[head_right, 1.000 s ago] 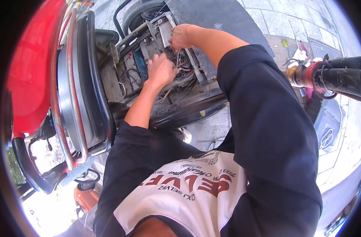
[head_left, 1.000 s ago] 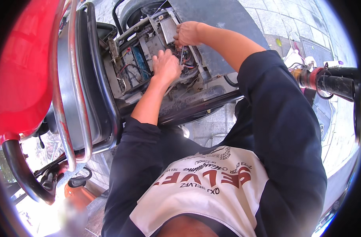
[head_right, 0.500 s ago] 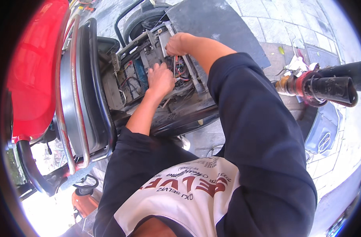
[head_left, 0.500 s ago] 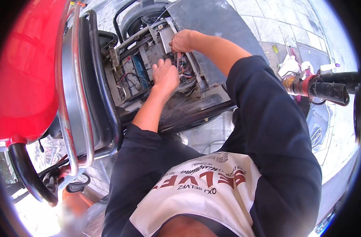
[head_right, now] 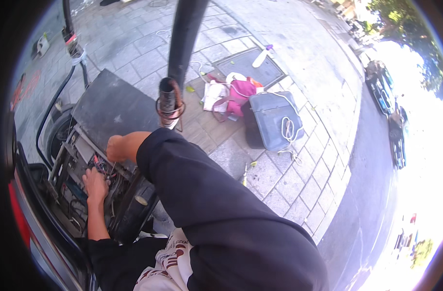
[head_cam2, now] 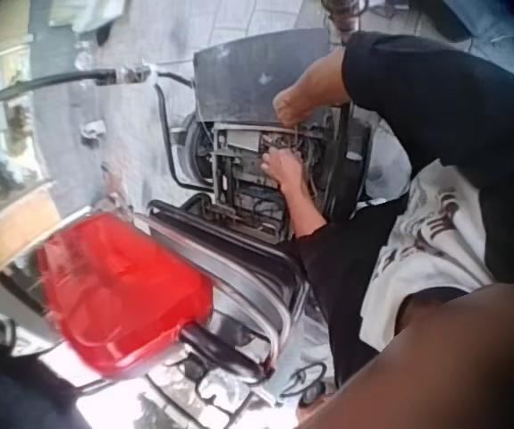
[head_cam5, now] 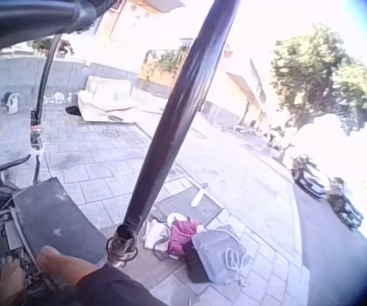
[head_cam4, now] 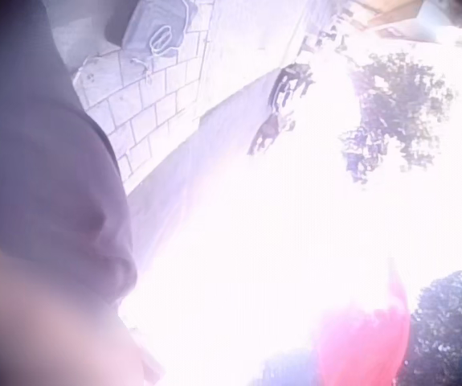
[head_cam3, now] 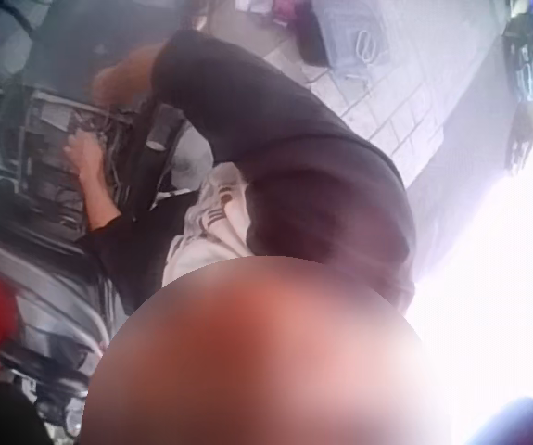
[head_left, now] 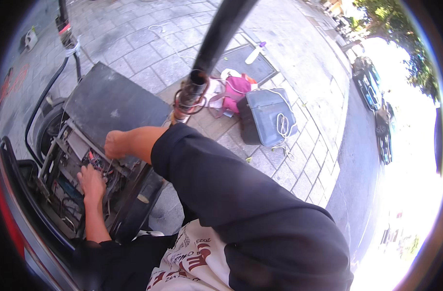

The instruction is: The person works on the exposed wiring and internal components of a red moped's under-seat compartment. They use a screwdriver to adjust connections and manipulate wires within the electrical assembly.

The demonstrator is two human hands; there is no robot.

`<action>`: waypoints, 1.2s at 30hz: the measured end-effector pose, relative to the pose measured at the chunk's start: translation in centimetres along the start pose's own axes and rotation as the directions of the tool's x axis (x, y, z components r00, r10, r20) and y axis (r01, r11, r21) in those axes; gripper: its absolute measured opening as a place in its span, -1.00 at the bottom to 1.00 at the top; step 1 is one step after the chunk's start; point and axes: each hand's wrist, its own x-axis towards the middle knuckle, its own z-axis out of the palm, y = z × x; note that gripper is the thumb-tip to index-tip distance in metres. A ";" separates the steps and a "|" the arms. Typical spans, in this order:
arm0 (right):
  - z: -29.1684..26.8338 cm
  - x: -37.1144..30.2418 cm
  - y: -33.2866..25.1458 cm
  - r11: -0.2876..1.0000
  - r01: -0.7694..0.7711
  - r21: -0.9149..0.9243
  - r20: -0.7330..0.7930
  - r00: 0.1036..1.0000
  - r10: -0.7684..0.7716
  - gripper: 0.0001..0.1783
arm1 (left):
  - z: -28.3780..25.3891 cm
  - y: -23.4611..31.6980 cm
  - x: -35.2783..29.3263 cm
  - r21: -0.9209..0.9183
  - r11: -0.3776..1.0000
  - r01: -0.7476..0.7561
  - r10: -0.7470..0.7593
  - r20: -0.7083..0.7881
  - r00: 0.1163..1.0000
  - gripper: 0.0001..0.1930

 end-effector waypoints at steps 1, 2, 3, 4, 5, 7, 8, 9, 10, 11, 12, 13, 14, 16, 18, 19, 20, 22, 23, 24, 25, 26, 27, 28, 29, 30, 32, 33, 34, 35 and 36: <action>-0.3 0.1 -1.0 1.000 -0.028 -0.009 -0.013 1.000 0.028 -0.78 | 0.2 -0.5 -0.4 -0.010 1.000 -0.006 0.006 -0.003 1.000 -0.75; -0.6 -0.5 -1.5 0.998 -0.065 -0.013 -0.024 0.998 0.065 -0.76 | 0.4 -0.7 -0.4 -0.020 0.999 -0.024 0.024 -0.004 1.000 -0.74; -1.3 -0.4 -1.8 0.998 -0.069 -0.007 0.035 0.997 0.069 -0.71 | 0.9 -1.3 -0.3 -0.029 0.999 -0.032 0.031 -0.012 0.999 -0.75; -2.1 -0.3 -2.2 0.998 -0.069 0.000 0.093 0.993 0.069 -0.67 | 1.4 -1.8 -0.3 -0.038 0.999 -0.035 0.035 -0.019 0.999 -0.76; -2.8 -0.3 -2.5 0.998 -0.069 0.006 0.150 0.986 0.067 -0.62 | 1.7 -2.0 -0.3 -0.047 0.998 -0.037 0.036 -0.026 0.999 -0.77; -3.1 -1.0 -3.0 0.995 -0.049 0.090 0.173 0.984 0.033 -0.63 | 1.2 -2.1 -0.6 -0.025 0.998 -0.062 0.062 -0.001 0.998 -0.75; -3.2 -1.3 -3.3 0.991 -0.037 0.130 0.183 0.983 0.013 -0.63 | 0.8 -2.2 -0.8 -0.014 0.997 -0.072 0.072 0.011 0.997 -0.75; -2.4 -2.3 -3.8 0.980 -0.084 0.179 0.226 0.973 0.042 -0.61 | 0.8 -1.4 -0.3 -0.019 0.995 -0.101 0.101 0.008 0.995 -0.74; -1.7 -2.0 -4.5 0.968 -0.117 0.224 0.254 0.965 0.057 -0.59 | 0.9 -1.4 -0.2 -0.014 0.994 -0.112 0.112 0.008 0.994 -0.74; -1.0 -1.7 -5.0 0.952 -0.149 0.268 0.282 0.957 0.070 -0.57 | 1.1 -1.1 -0.1 -0.008 0.992 -0.123 0.123 0.007 0.992 -0.74; -1.9 0.5 -5.7 0.959 -0.131 0.252 0.290 0.956 0.054 -0.55 | 1.0 -2.6 -1.1 0.015 0.997 -0.080 0.080 0.012 0.997 -0.73; -1.5 0.6 -5.9 0.954 -0.176 0.243 0.340 0.937 0.086 -0.53 | 1.1 -2.0 -0.8 0.011 0.995 -0.102 0.102 0.010 0.995 -0.73; -0.9 0.5 -5.8 0.948 -0.219 0.232 0.388 0.914 0.116 -0.51 | 1.1 -1.4 -0.4 0.007 0.992 -0.123 0.123 0.008 0.992 -0.73; -3.4 -1.1 -6.6 0.955 -0.142 0.259 0.372 0.928 0.037 -0.49 | 1.2 -2.0 -0.4 0.009 0.992 -0.122 0.122 0.027 0.992 -0.72; -4.0 -1.6 -6.7 0.962 -0.106 0.252 0.378 0.926 0.003 -0.48 | 1.3 -2.0 -0.4 0.002 0.993 -0.122 0.122 0.033 0.992 -0.73; -3.6 -1.1 -7.0 0.965 -0.111 0.237 0.389 0.921 0.011 -0.48 | 1.3 -2.1 -0.4 -0.002 0.992 -0.125 0.125 0.033 0.992 -0.74; -2.9 -0.5 -7.3 0.968 -0.118 0.222 0.401 0.916 0.019 -0.48 | 1.5 -2.1 -0.3 -0.007 0.991 -0.131 0.131 0.033 0.991 -0.74; 0.9 2.1 -7.3 0.945 -0.156 0.286 0.449 0.893 0.011 -0.45 | 2.2 -2.0 0.0 -0.036 0.990 -0.135 0.136 0.013 0.991 -0.77; 1.1 2.4 -7.3 0.941 -0.157 0.299 0.472 0.882 -0.003 -0.46 | 2.6 -2.2 0.0 -0.049 0.990 -0.131 0.131 0.004 0.991 -0.78; 0.8 2.6 -7.2 0.938 -0.157 0.308 0.494 0.869 -0.016 -0.47 | 2.2 -2.2 -0.2 -0.061 0.990 -0.131 0.132 0.016 0.991 -0.80; 0.6 1.7 -7.2 0.937 -0.161 0.311 0.518 0.855 -0.025 -0.48 | 1.5 -2.0 -0.6 -0.072 0.988 -0.133 0.136 0.028 0.990 -0.82; 0.5 1.6 -7.2 0.932 -0.163 0.324 0.528 0.849 -0.035 -0.48 | 1.1 -1.9 -0.7 -0.082 0.987 -0.137 0.140 0.040 0.989 -0.84; 0.1 1.4 -7.1 0.927 -0.167 0.336 0.542 0.839 -0.045 -0.49 | 1.4 -2.1 -0.5 -0.085 0.986 -0.146 0.150 0.044 0.988 -0.85; -0.2 1.5 -7.0 0.922 -0.163 0.350 0.546 0.836 -0.059 -0.50 | 2.3 -2.4 -0.5 -0.086 0.985 -0.151 0.155 0.048 0.987 -0.85; -0.5 1.5 -6.9 0.920 -0.157 0.359 0.548 0.833 -0.072 -0.51 | 2.9 -2.8 -0.5 -0.086 0.984 -0.155 0.160 0.052 0.986 -0.86; -0.6 1.4 -6.9 0.914 -0.160 0.374 0.559 0.825 -0.084 -0.51 | 3.0 -2.7 -0.5 -0.090 0.982 -0.165 0.171 0.060 0.983 -0.86; -0.9 1.1 -6.7 0.905 -0.160 0.395 0.572 0.814 -0.105 -0.53 | 3.1 -2.6 -0.4 -0.097 0.978 -0.183 0.191 0.075 0.979 -0.86; -0.9 1.0 -6.8 0.900 -0.164 0.405 0.578 0.809 -0.112 -0.54 | 3.5 -2.7 -0.4 -0.098 0.977 -0.187 0.193 0.054 0.980 -0.85; -0.9 1.4 -6.8 0.894 -0.161 0.417 0.580 0.805 -0.126 -0.54 | 4.1 -2.8 -0.3 -0.099 0.976 -0.193 0.197 0.033 0.980 -0.84; -0.7 1.2 -6.8 0.889 -0.168 0.427 0.590 0.796 -0.133 -0.55 | 4.5 -2.9 -0.3 -0.101 0.975 -0.199 0.201 0.012 0.980 -0.83; -0.5 1.0 -6.7 0.883 -0.177 0.435 0.594 0.793 -0.134 -0.56 | 3.5 -2.3 -0.1 -0.114 0.972 -0.207 0.212 0.030 0.977 -0.83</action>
